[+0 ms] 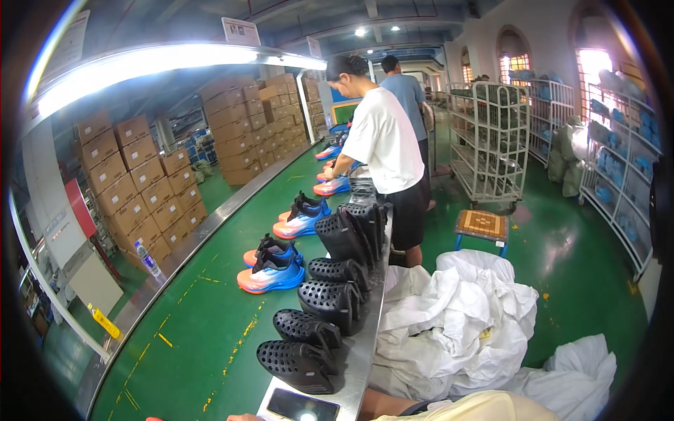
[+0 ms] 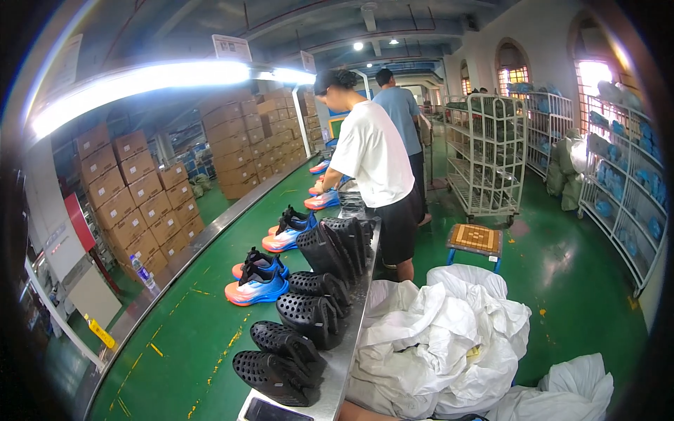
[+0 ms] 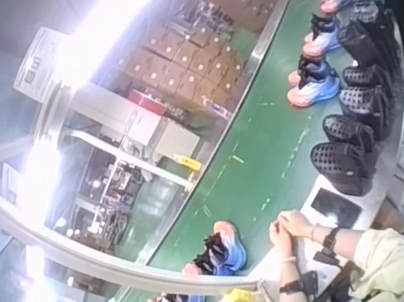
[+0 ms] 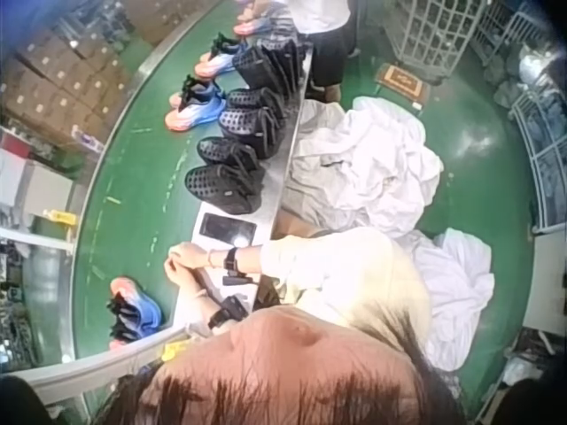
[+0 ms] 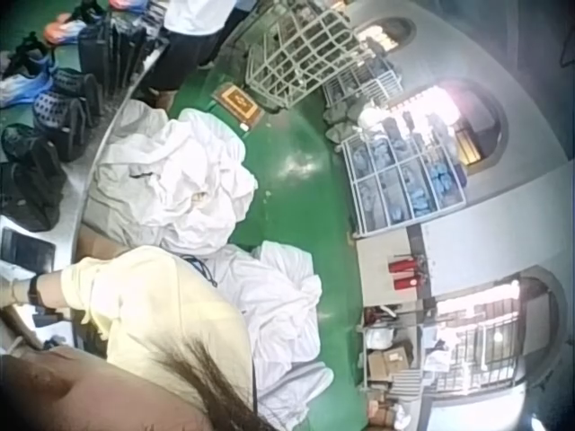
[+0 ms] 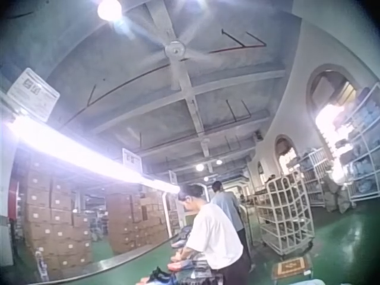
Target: Organizing and inspecting finished shoes on a factory production line.
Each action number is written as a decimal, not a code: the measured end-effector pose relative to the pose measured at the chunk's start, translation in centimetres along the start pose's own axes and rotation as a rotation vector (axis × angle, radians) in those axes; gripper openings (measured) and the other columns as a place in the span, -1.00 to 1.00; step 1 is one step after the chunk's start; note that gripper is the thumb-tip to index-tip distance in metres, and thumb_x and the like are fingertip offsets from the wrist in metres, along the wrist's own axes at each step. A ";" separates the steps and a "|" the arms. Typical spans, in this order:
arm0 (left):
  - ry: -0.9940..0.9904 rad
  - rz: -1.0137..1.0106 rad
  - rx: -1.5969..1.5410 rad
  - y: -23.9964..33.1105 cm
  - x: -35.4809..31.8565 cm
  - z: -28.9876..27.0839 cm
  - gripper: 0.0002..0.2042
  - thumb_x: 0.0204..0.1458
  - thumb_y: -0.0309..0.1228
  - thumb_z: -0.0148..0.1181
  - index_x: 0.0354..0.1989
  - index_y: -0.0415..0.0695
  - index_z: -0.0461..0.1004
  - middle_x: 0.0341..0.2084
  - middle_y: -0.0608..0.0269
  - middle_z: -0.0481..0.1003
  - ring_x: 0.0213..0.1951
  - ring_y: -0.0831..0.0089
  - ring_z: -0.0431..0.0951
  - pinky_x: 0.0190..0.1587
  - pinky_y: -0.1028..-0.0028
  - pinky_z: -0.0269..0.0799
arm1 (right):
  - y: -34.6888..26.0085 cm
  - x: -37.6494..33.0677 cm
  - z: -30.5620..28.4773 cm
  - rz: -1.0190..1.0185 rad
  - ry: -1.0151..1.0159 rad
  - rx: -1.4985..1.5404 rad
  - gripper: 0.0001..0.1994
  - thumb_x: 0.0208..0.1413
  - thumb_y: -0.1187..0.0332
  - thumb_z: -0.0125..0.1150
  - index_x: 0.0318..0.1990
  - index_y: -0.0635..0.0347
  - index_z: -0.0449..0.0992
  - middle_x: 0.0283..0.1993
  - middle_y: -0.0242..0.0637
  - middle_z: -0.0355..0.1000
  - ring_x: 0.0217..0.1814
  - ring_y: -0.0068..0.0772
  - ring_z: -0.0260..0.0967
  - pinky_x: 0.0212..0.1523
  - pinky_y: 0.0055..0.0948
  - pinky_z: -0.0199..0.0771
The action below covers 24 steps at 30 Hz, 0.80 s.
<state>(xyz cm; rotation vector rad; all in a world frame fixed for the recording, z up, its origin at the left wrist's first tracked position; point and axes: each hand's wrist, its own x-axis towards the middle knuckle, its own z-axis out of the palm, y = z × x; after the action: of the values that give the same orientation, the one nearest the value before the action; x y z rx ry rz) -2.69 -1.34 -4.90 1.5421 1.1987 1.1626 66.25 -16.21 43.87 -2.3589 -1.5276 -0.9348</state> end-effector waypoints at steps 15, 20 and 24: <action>-0.001 0.056 0.005 -0.7 0.1 -0.2 -0.78 0.24 -0.36 0.08 -0.10 -0.27 0.46 -0.21 0.14 0.51 -0.20 0.40 0.46 -0.09 0.39 0.45 | -67.5 -38.1 26.8 0.150 -0.243 1.290 -0.79 0.21 0.23 -0.02 -0.20 0.09 0.50 -0.23 0.01 0.52 -0.16 0.10 0.49 -0.15 -0.06 0.47; -0.001 0.024 -0.001 0.1 0.0 -0.3 -0.80 0.25 -0.36 0.08 -0.15 -0.25 0.47 -0.25 0.16 0.51 -0.22 0.42 0.46 -0.13 0.42 0.44 | -65.7 -34.1 18.8 0.195 -0.353 1.594 -0.75 0.23 0.24 0.00 -0.30 0.17 0.56 -0.30 0.00 0.55 -0.20 0.12 0.50 -0.18 -0.07 0.48; 0.014 0.017 -0.041 0.1 -0.2 -0.4 -0.81 0.24 -0.39 0.08 -0.15 -0.28 0.49 -0.26 0.11 0.54 -0.22 0.40 0.48 -0.13 0.40 0.45 | -66.1 -34.5 19.8 0.181 -0.424 1.604 -0.73 0.26 0.22 -0.03 -0.21 0.19 0.54 -0.28 -0.02 0.56 -0.18 0.06 0.52 -0.16 -0.13 0.50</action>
<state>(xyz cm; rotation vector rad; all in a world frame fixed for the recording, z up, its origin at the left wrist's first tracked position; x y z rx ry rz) -3.10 -1.56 -4.79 1.5188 1.1664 1.2029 7.20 -3.01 -3.99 -1.3450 -1.2335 0.7355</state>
